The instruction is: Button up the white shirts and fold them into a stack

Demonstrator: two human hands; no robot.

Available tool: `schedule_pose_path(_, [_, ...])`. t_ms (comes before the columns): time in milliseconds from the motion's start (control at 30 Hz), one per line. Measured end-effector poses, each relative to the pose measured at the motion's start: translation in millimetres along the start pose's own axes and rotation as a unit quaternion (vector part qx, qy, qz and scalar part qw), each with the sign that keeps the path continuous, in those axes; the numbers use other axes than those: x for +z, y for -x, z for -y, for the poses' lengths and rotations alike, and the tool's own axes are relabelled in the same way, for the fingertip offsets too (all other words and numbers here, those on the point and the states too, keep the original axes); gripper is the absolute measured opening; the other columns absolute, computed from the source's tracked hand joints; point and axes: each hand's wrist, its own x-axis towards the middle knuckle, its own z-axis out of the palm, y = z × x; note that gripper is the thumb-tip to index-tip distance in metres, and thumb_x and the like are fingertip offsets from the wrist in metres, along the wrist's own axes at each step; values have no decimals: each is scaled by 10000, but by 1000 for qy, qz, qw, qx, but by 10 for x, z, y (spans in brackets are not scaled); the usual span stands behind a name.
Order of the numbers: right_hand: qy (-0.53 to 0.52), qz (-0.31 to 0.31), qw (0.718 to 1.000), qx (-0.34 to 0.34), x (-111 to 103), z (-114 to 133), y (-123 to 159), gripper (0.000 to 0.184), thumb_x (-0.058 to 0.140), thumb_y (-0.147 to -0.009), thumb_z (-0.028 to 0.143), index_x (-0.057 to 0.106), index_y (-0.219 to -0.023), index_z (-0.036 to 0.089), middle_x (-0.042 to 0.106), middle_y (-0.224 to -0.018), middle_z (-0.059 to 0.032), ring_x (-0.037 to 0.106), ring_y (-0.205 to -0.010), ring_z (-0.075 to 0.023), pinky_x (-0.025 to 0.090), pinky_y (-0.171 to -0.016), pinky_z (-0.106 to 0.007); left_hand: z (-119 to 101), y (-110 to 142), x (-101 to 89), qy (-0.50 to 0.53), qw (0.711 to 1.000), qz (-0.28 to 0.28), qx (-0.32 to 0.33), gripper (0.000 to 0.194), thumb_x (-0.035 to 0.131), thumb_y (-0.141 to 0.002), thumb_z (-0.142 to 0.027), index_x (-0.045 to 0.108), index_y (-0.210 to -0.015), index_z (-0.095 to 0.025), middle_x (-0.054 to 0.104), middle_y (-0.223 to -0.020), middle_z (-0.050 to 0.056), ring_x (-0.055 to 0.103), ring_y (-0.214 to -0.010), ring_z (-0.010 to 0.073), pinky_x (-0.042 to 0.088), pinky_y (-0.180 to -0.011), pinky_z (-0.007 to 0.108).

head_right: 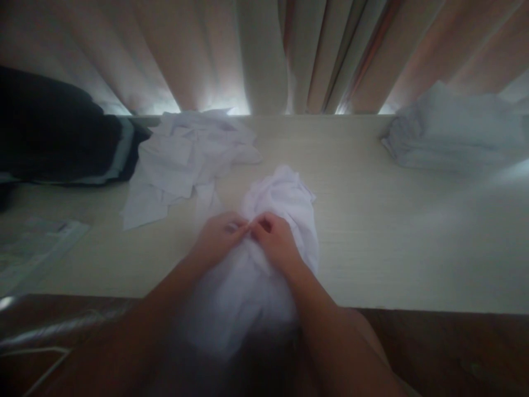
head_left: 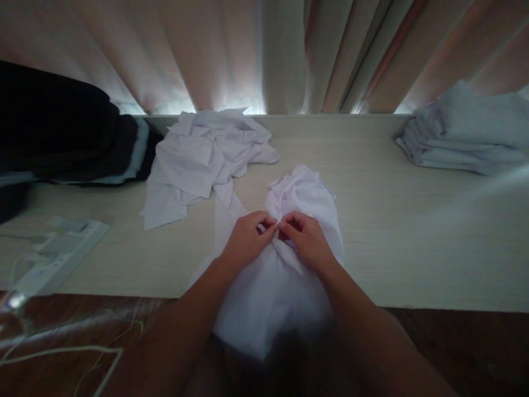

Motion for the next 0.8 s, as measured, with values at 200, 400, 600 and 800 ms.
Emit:
schedule_pose_path(200, [-28, 12, 999, 6, -4, -22, -12, 147, 624, -840, 313, 638, -762, 190, 657, -708, -18, 609, -673, -164, 494, -680, -302, 19, -6, -13, 28, 999, 20, 3, 132, 607, -852, -265, 701, -806, -184, 712, -814, 13, 643, -746, 145, 495, -686, 235])
schedule_pose_path(400, [-29, 24, 999, -2, 15, -24, -24, 136, 626, -844, 312, 649, -785, 192, 651, -708, -18, 602, -680, -166, 478, -681, -303, -16, -27, -62, 77, 995, 21, -57, 154, 622, -821, -261, 691, -723, -165, 686, -713, 4, 613, -689, 143, 463, -647, 235])
schedule_pose_path(600, [-23, 33, 999, -10, -7, 8, -20, 124, 621, -847, 300, 651, -798, 190, 652, -719, -17, 594, -688, -162, 463, -682, -295, -68, -37, -46, 146, 978, 8, -146, 163, 638, -779, -282, 710, -720, -149, 689, -714, 20, 588, -706, 157, 438, -637, 248])
schedule_pose_path(800, [14, 21, 998, -49, -37, 16, -8, 115, 613, -868, 299, 654, -825, 200, 642, -761, -7, 573, -721, -154, 444, -698, -287, -56, -34, -72, 212, 961, 56, -168, 188, 675, -767, -324, 710, -757, -140, 687, -735, 28, 585, -693, 151, 423, -636, 250])
